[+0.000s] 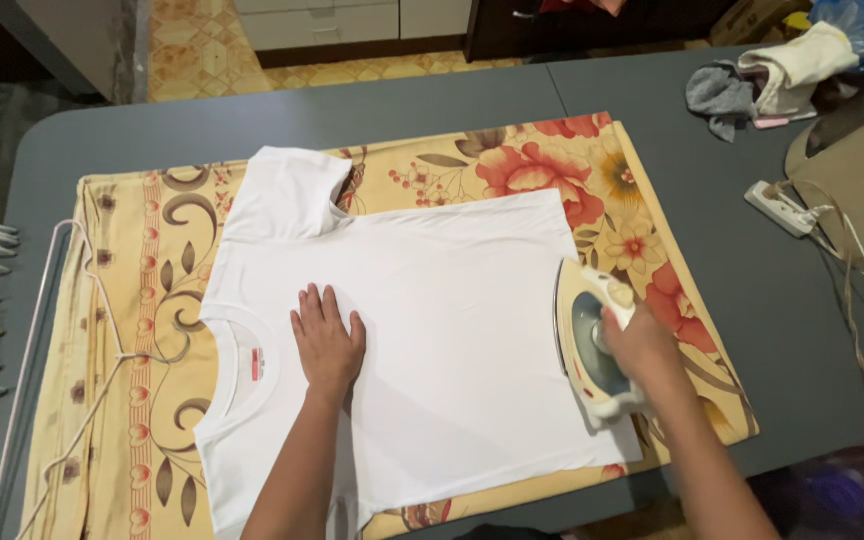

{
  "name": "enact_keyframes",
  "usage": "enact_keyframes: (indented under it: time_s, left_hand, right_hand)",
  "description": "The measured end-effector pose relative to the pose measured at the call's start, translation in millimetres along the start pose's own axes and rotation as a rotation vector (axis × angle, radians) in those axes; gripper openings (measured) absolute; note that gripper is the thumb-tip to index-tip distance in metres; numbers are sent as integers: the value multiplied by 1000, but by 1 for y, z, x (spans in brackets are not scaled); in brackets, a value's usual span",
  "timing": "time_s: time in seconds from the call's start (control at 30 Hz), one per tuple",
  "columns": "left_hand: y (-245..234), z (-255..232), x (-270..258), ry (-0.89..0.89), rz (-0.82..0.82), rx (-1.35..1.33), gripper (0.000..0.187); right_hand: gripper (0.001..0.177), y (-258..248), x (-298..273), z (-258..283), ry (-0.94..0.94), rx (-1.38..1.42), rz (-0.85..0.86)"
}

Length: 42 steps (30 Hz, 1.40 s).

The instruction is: The person irons a white t-shirt on a floral-patterned ironing board. They smooth the fabric with their hands, use a steam iron to press the sleeves and body, and flip the shirt to iron the other side.

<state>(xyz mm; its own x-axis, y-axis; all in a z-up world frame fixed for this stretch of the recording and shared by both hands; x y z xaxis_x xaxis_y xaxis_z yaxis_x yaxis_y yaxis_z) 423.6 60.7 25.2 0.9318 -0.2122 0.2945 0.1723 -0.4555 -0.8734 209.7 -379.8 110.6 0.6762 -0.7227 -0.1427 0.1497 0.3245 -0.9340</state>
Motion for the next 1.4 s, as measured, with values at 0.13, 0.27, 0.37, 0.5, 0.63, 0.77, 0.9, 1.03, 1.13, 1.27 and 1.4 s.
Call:
enact_keyframes:
  time_s: [0.13,0.27,0.37,0.5,0.63,0.77,0.9,1.03,1.13,1.27,1.4]
  left_hand:
    - [1,1,1,-8,1,-14,64]
    - [0,2,-1,-11,5,-15,64]
    - [1,0,3,-11,20,-13,64]
    - [2,1,-1,-14,35,-46,64]
    - [2,1,-1,-25,39,-37,63]
    - [4,5,1,-32,38,-40,58]
    - [10,7,0,-33,47,-32,54]
    - [6,7,0,-23,12,-28,54]
    - [6,6,0,-30,19,-30,54]
    - [3,6,1,-32,10,-26,53]
    - [5,5,0,-41,33,-18,54]
  right_hand:
    - [57,-6,33,-7,52,-28,14]
    - [58,-16,43,0,138,44,63]
    - [60,-22,-2,34,-82,-97,25]
    - [65,26,-83,49,31,-149,351]
    - [55,63,-132,111,-166,-152,499]
    - [55,70,-115,161,-332,-149,369]
    - [59,65,-44,183,-276,-85,235]
    - [62,58,-14,171,-192,-67,201]
    - [64,58,-34,142,-194,-131,244]
    - [64,52,-33,124,-191,-151,220]
    - [65,42,-1,131,-184,-91,149]
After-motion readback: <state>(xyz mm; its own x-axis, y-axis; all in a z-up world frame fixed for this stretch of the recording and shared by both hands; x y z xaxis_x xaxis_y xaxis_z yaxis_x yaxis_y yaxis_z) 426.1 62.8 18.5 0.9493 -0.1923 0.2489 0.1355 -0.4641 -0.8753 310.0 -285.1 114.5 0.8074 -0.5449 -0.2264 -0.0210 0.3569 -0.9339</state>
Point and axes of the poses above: each hand's wrist, its own x-axis towards the middle knuckle, its own y-axis out of the palm, z = x × y, the point moved 10 cm from there along x, towards the middle knuckle, and after that the axes turned 1 degree about -x, right-handed, at the moved point
